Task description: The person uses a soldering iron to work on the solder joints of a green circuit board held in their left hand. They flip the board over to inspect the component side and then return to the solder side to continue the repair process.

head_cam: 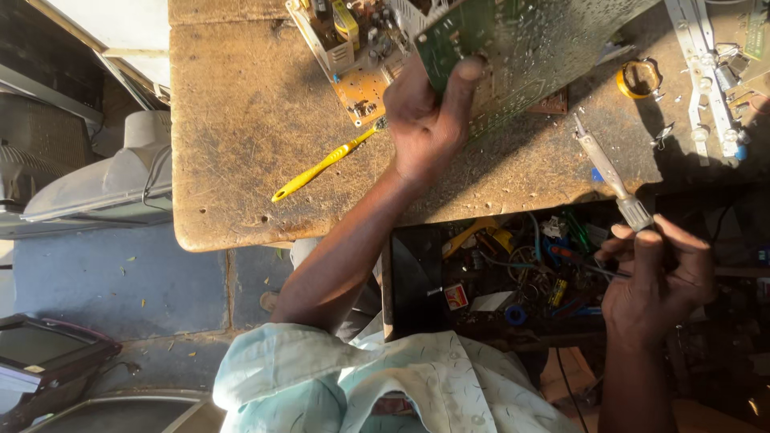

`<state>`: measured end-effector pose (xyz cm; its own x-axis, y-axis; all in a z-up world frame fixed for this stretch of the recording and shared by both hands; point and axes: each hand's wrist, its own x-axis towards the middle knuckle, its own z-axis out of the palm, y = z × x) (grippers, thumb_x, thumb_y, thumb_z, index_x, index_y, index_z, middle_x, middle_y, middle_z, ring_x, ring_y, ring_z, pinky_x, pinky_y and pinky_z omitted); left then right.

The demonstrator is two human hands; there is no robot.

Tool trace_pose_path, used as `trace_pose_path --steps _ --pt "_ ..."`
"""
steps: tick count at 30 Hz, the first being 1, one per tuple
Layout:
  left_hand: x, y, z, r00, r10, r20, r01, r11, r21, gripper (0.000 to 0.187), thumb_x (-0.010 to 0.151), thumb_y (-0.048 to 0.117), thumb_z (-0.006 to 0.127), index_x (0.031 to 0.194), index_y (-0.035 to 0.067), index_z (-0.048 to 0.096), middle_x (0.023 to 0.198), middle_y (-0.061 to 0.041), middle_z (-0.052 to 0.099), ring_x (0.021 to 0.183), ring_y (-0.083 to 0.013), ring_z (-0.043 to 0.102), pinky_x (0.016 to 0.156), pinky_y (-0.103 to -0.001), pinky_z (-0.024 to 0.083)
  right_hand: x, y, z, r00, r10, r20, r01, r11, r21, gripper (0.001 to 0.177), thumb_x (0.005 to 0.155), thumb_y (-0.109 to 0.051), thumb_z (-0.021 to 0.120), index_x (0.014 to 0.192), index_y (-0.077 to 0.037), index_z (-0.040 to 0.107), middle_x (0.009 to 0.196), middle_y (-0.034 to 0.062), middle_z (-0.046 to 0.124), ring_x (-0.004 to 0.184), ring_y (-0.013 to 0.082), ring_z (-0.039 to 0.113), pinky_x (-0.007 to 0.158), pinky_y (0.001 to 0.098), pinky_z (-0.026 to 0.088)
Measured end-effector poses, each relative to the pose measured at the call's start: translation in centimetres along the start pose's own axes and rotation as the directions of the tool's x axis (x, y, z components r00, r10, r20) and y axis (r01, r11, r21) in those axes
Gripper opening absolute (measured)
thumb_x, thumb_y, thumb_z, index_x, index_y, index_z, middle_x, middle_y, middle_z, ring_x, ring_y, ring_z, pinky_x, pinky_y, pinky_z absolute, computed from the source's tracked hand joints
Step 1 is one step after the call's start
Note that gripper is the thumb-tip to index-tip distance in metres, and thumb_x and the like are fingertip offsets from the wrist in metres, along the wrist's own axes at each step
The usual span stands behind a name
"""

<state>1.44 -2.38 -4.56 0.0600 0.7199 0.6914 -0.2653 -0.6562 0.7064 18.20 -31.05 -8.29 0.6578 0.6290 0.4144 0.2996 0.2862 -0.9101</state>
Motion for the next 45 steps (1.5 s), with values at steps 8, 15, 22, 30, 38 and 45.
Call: trace_pose_path --steps 8,15,22,30,38,45 --pt "1.5 0.9 -0.8 0.986 -0.147 0.076 0.161 0.960 -0.229 0.033 0.112 0.039 0.059 0.117 0.008 0.068 0.070 0.007 0.058 0.056 -0.0014 0.045 0.053 -0.020 0.034 -0.1 0.2 0.0 1.000 -0.003 0.014 0.003 1.000 -0.001 0.013 0.122 -0.008 0.063 0.125 0.003 0.057 0.103 0.0261 0.072 0.076 0.0225 0.072 0.067 0.0354 0.060" --pt "4.4 -0.2 -1.3 0.993 -0.077 0.086 0.105 0.909 -0.402 0.033 0.117 0.036 0.057 0.127 0.008 0.068 0.100 0.000 0.074 0.086 -0.0041 0.064 0.077 -0.023 0.054 1.3 0.2 1.4 0.997 0.018 0.079 -0.024 0.997 0.075 0.019 0.114 -0.007 0.065 0.128 0.005 0.059 0.094 0.0254 0.071 0.071 0.0239 0.071 0.068 0.0366 0.061" --pt "4.2 -1.5 -1.2 0.972 -0.187 0.142 0.231 0.866 -0.443 0.036 0.117 0.039 0.055 0.123 0.006 0.070 0.093 -0.001 0.075 0.078 -0.0033 0.063 0.071 -0.024 0.055 2.8 0.4 2.5 0.993 0.044 0.113 -0.047 0.998 0.033 0.024 0.113 -0.010 0.067 0.126 0.009 0.059 0.093 0.0254 0.071 0.072 0.0242 0.071 0.070 0.0372 0.062" --pt "4.2 -2.6 -1.3 0.977 -0.158 0.141 0.204 0.879 -0.430 0.035 0.119 0.039 0.055 0.123 0.007 0.071 0.091 -0.002 0.076 0.074 -0.0033 0.064 0.068 -0.026 0.056 3.5 1.0 3.4 0.988 0.051 0.143 -0.050 0.999 -0.010 0.026 0.113 -0.013 0.068 0.125 0.009 0.060 0.092 0.0246 0.072 0.073 0.0246 0.072 0.068 0.0377 0.062" --pt "4.2 -2.6 -1.2 0.976 -0.161 0.145 0.209 0.876 -0.434 0.036 0.118 0.039 0.055 0.125 0.008 0.070 0.096 -0.004 0.078 0.083 -0.0037 0.071 0.075 -0.027 0.062 3.1 1.7 3.1 0.987 0.072 0.140 -0.075 0.997 0.013 0.025 0.113 -0.014 0.070 0.126 0.006 0.061 0.095 0.0238 0.072 0.077 0.0248 0.072 0.070 0.0382 0.062" --pt "4.2 -2.6 -1.3 0.975 -0.166 0.150 0.217 0.861 -0.459 0.035 0.117 0.039 0.055 0.127 0.008 0.069 0.101 -0.003 0.078 0.090 -0.0049 0.073 0.082 -0.028 0.065 3.1 2.0 3.0 0.987 0.066 0.148 -0.069 0.997 0.017 0.024 0.113 -0.014 0.070 0.125 0.005 0.063 0.095 0.0232 0.073 0.078 0.0249 0.073 0.070 0.0378 0.062"
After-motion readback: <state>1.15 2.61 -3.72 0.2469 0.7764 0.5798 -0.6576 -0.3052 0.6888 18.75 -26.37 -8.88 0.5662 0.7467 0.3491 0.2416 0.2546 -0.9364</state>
